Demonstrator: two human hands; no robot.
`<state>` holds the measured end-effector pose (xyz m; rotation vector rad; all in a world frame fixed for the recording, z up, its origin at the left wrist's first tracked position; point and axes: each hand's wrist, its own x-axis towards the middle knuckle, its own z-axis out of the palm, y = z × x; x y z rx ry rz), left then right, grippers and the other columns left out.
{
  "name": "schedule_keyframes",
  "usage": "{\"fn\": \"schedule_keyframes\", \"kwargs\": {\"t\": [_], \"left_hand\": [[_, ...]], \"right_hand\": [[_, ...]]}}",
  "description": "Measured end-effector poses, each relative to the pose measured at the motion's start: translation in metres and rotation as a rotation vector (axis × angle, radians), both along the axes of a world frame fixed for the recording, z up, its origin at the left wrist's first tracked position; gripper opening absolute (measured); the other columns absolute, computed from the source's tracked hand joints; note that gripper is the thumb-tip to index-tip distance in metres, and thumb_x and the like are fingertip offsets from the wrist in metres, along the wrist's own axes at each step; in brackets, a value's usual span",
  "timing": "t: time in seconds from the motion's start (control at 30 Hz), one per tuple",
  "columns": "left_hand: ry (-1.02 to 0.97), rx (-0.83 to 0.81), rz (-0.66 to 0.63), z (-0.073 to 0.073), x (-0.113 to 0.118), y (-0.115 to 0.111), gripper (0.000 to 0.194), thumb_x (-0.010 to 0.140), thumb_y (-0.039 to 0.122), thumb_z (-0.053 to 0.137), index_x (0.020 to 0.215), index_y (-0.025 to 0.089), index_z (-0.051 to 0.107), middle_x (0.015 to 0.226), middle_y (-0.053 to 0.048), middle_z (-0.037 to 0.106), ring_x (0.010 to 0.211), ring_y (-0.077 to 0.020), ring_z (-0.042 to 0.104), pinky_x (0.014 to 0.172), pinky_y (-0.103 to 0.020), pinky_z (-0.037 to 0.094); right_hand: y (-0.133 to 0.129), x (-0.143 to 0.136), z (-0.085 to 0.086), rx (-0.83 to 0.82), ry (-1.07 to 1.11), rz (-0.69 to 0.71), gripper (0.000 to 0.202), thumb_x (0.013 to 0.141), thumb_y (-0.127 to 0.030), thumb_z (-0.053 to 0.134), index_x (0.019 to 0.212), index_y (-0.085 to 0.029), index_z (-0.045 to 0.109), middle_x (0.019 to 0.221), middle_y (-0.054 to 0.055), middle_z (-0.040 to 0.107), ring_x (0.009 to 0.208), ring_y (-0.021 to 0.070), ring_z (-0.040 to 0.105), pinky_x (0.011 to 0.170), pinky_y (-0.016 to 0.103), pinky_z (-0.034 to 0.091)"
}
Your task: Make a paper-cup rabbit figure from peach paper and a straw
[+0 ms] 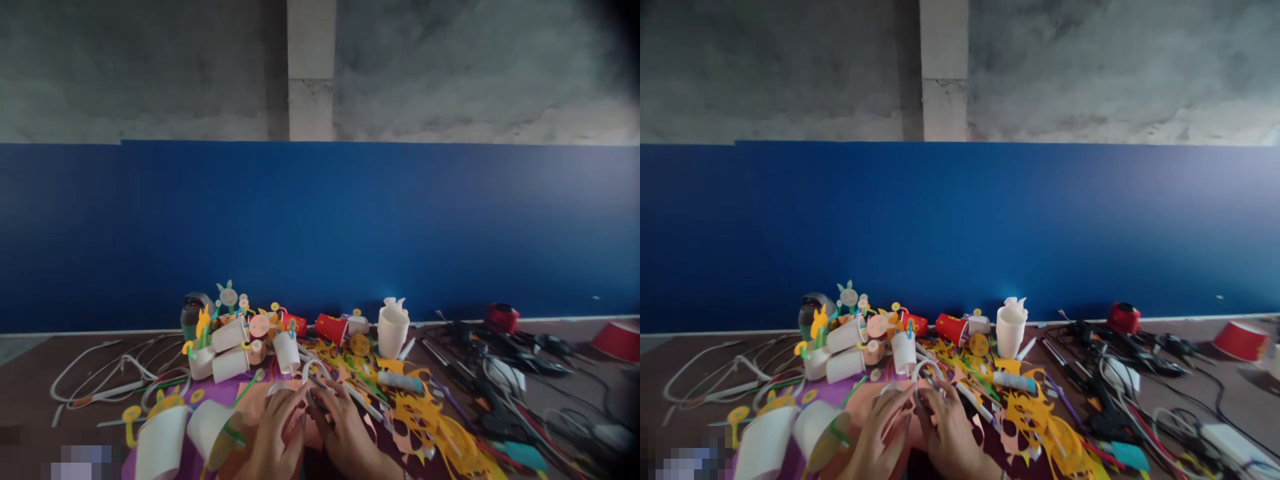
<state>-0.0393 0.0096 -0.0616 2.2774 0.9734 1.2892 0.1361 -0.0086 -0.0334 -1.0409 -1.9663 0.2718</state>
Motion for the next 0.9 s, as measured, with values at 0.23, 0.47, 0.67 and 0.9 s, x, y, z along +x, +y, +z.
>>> {"fn": "schedule_keyframes", "kwargs": {"t": [0.23, 0.47, 0.67, 0.9], "left_hand": [[-0.012, 0.025, 0.153, 0.011, 0.001, 0.0, 0.019, 0.085, 0.026, 0.055, 0.102, 0.027, 0.063, 0.102, -0.006, 0.067, 0.098, -0.0245, 0.059, 0.087, -0.041, 0.05], [0.039, 0.01, 0.1, 0.03, 0.002, -0.003, 0.008, 0.084, 0.027, 0.058, 0.086, 0.025, 0.066, 0.089, -0.004, 0.068, 0.089, -0.0217, 0.06, 0.082, -0.036, 0.049], [-0.012, -0.001, 0.147, 0.028, 0.002, -0.003, 0.017, 0.082, 0.028, 0.061, 0.099, 0.026, 0.065, 0.101, -0.005, 0.067, 0.099, -0.0229, 0.059, 0.088, -0.038, 0.049], [0.031, 0.02, 0.102, 0.027, 0.0, -0.003, 0.017, 0.084, 0.025, 0.058, 0.1, 0.027, 0.064, 0.101, -0.005, 0.066, 0.1, -0.0222, 0.058, 0.089, -0.038, 0.048]], "right_hand": [[-0.007, -0.003, 0.008, -0.02, 0.006, -0.011, 0.02, 0.091, -0.018, 0.043, 0.103, -0.025, 0.057, 0.093, 0.005, 0.068, 0.096, 0.0217, 0.062, 0.089, 0.036, 0.048], [-0.01, -0.001, 0.008, -0.084, -0.022, 0.004, 0.022, 0.091, -0.017, 0.041, 0.106, -0.022, 0.056, 0.096, 0.008, 0.066, 0.096, 0.0238, 0.058, 0.082, 0.036, 0.05], [-0.01, -0.001, 0.008, -0.09, -0.002, 0.027, 0.025, 0.092, -0.017, 0.04, 0.111, -0.023, 0.054, 0.093, 0.006, 0.066, 0.09, 0.0219, 0.059, 0.083, 0.036, 0.048], [-0.011, -0.001, 0.011, -0.121, -0.008, 0.018, 0.02, 0.091, -0.017, 0.042, 0.106, -0.022, 0.055, 0.086, 0.005, 0.066, 0.089, 0.0222, 0.057, 0.083, 0.036, 0.047]]}}
